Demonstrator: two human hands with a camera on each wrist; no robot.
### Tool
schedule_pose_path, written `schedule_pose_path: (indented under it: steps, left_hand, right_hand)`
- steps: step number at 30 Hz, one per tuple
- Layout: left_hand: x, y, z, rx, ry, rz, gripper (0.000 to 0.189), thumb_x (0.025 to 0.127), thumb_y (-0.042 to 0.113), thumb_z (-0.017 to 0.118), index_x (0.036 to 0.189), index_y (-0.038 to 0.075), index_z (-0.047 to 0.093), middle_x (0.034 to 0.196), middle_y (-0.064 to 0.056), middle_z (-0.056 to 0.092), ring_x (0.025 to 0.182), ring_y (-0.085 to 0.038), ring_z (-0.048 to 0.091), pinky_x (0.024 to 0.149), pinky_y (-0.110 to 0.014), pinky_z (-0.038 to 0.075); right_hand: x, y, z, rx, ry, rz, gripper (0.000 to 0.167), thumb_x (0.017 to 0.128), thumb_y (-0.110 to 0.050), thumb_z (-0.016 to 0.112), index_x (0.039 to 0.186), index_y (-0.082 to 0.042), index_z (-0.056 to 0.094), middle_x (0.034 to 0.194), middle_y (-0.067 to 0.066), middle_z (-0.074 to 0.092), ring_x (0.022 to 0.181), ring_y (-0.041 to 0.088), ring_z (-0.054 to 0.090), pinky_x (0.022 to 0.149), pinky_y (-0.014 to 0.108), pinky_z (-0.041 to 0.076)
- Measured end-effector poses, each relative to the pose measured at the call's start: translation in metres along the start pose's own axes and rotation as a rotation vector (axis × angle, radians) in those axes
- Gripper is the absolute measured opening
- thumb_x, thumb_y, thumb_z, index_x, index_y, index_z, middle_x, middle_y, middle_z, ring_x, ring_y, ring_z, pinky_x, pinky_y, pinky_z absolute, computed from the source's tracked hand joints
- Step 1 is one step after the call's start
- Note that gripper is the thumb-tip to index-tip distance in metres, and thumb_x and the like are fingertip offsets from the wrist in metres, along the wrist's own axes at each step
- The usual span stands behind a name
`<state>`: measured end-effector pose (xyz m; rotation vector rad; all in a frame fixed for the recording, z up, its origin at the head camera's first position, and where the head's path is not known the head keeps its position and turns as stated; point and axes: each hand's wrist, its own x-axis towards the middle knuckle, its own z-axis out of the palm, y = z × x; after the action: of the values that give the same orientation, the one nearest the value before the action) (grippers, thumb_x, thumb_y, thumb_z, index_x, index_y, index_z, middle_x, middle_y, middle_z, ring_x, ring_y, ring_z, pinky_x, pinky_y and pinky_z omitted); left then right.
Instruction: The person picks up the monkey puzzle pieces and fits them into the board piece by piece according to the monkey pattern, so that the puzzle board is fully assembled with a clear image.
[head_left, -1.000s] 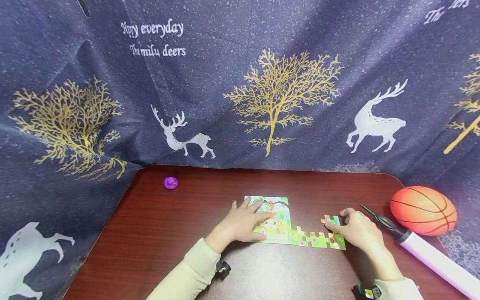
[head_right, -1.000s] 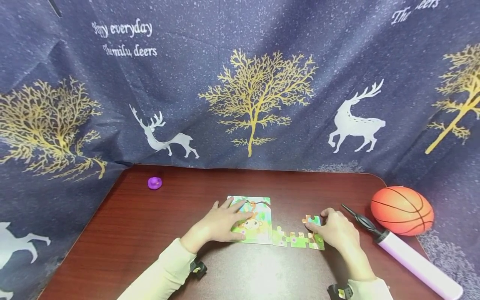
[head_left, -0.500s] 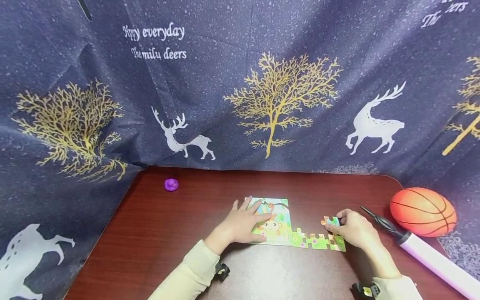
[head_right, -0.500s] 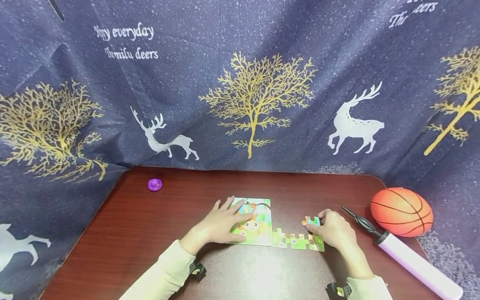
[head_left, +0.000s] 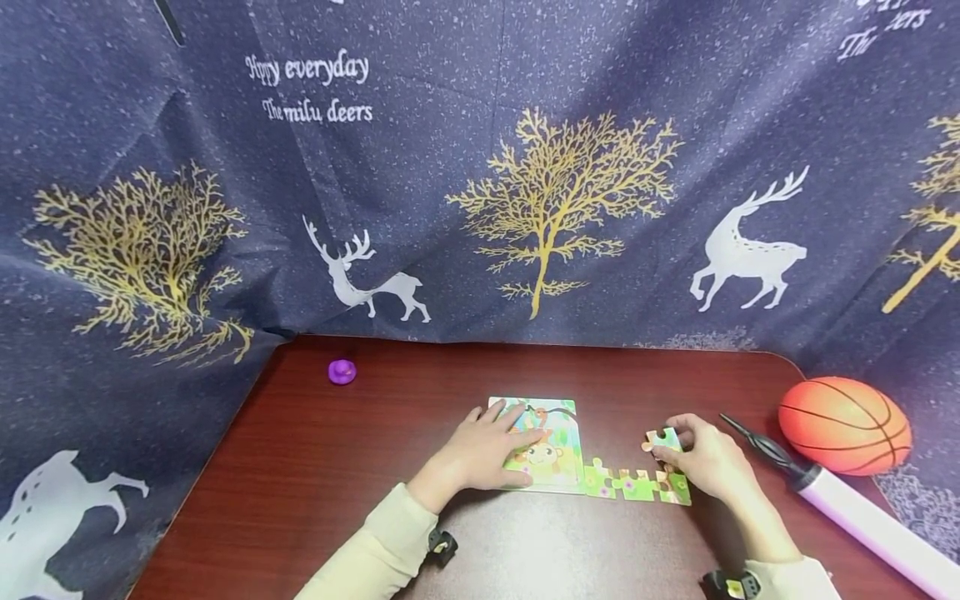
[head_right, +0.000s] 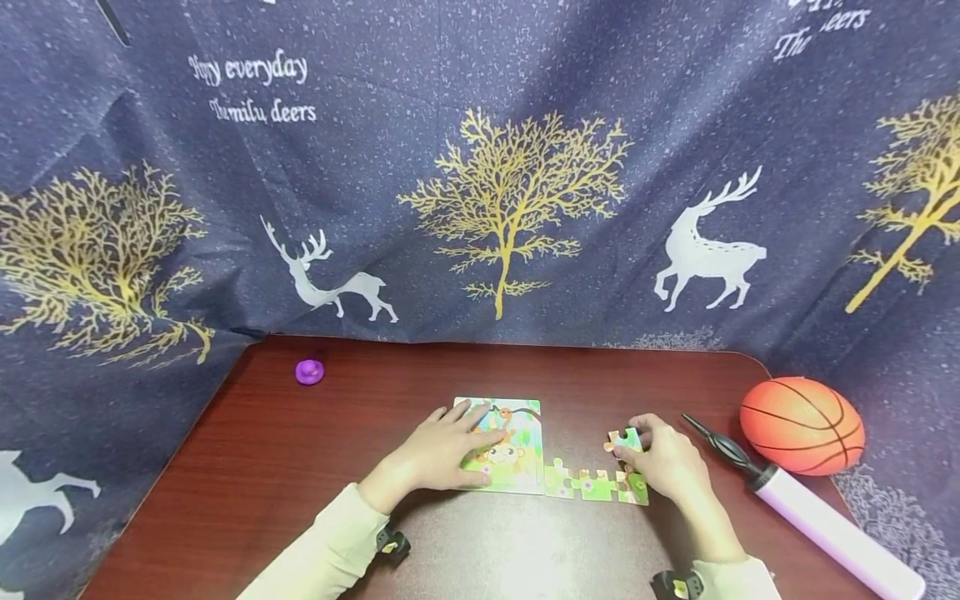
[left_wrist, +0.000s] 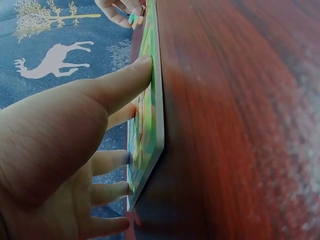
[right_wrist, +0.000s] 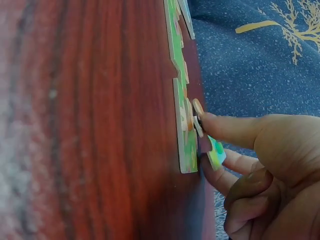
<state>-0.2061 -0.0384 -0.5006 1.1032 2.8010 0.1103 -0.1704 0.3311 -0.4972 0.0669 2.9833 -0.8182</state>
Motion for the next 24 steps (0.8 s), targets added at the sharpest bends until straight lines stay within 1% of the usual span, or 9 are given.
schedule_pose_path:
  steps: [3, 7, 11, 15, 18, 21, 24]
  left_hand:
    - [-0.001, 0.0, 0.0, 0.003, 0.012, 0.005, 0.072, 0.092, 0.067, 0.064, 0.157, 0.041, 0.046, 0.167, -0.009, 0.033, 0.151, -0.041, 0.032, 0.114, -0.062, 0.034]
    - [-0.002, -0.001, 0.003, 0.017, 0.036, 0.013, 0.071, 0.092, 0.067, 0.064, 0.156, 0.042, 0.047, 0.163, -0.009, 0.038, 0.148, -0.034, 0.036, 0.112, -0.057, 0.037]
    - [-0.003, -0.001, 0.003, 0.027, 0.053, 0.019, 0.07, 0.092, 0.067, 0.064, 0.155, 0.042, 0.048, 0.158, -0.009, 0.042, 0.144, -0.028, 0.039, 0.109, -0.052, 0.04]
    - [-0.003, 0.0, 0.002, 0.037, 0.06, 0.016, 0.07, 0.091, 0.068, 0.065, 0.154, 0.042, 0.05, 0.158, -0.009, 0.043, 0.143, -0.028, 0.042, 0.106, -0.051, 0.042]
    - [-0.003, 0.001, 0.0, 0.032, 0.053, 0.008, 0.07, 0.091, 0.067, 0.066, 0.154, 0.042, 0.051, 0.159, -0.009, 0.043, 0.144, -0.03, 0.042, 0.106, -0.053, 0.042]
    - [-0.002, 0.002, -0.001, 0.02, 0.046, -0.003, 0.07, 0.091, 0.067, 0.066, 0.154, 0.041, 0.051, 0.161, -0.009, 0.042, 0.145, -0.031, 0.041, 0.107, -0.054, 0.041]
    - [-0.002, 0.002, 0.001, 0.007, 0.046, -0.012, 0.069, 0.09, 0.067, 0.066, 0.153, 0.04, 0.053, 0.162, -0.01, 0.041, 0.147, -0.031, 0.04, 0.109, -0.055, 0.04]
  right_hand:
    - [-0.001, 0.001, 0.001, 0.0, 0.035, -0.036, 0.044, 0.091, -0.029, 0.081, 0.124, -0.003, 0.067, 0.093, 0.003, 0.077, 0.087, 0.029, 0.071, 0.069, 0.047, 0.05]
    - [-0.001, 0.001, 0.001, 0.01, 0.081, -0.062, 0.031, 0.095, -0.019, 0.074, 0.121, -0.003, 0.069, 0.095, 0.007, 0.077, 0.091, 0.034, 0.072, 0.071, 0.049, 0.051]
    - [-0.002, -0.001, 0.001, 0.035, 0.124, -0.067, 0.025, 0.098, -0.019, 0.071, 0.118, -0.004, 0.07, 0.098, 0.011, 0.077, 0.094, 0.035, 0.074, 0.075, 0.051, 0.052]
    - [0.0, -0.006, 0.002, 0.074, 0.156, -0.076, 0.025, 0.099, -0.022, 0.071, 0.117, -0.005, 0.071, 0.098, 0.01, 0.077, 0.093, 0.033, 0.074, 0.076, 0.048, 0.052]
    - [0.001, -0.012, 0.003, 0.112, 0.175, -0.087, 0.023, 0.099, -0.022, 0.071, 0.115, -0.006, 0.072, 0.096, 0.009, 0.076, 0.088, 0.03, 0.075, 0.072, 0.044, 0.051]
    - [0.004, -0.02, 0.006, 0.148, 0.185, -0.099, 0.02, 0.099, -0.021, 0.071, 0.114, -0.008, 0.073, 0.095, 0.008, 0.076, 0.087, 0.027, 0.075, 0.073, 0.041, 0.051]
    - [0.007, -0.031, 0.012, 0.181, 0.168, -0.103, 0.02, 0.099, -0.024, 0.071, 0.113, -0.01, 0.074, 0.096, 0.006, 0.077, 0.091, 0.027, 0.075, 0.078, 0.045, 0.054]
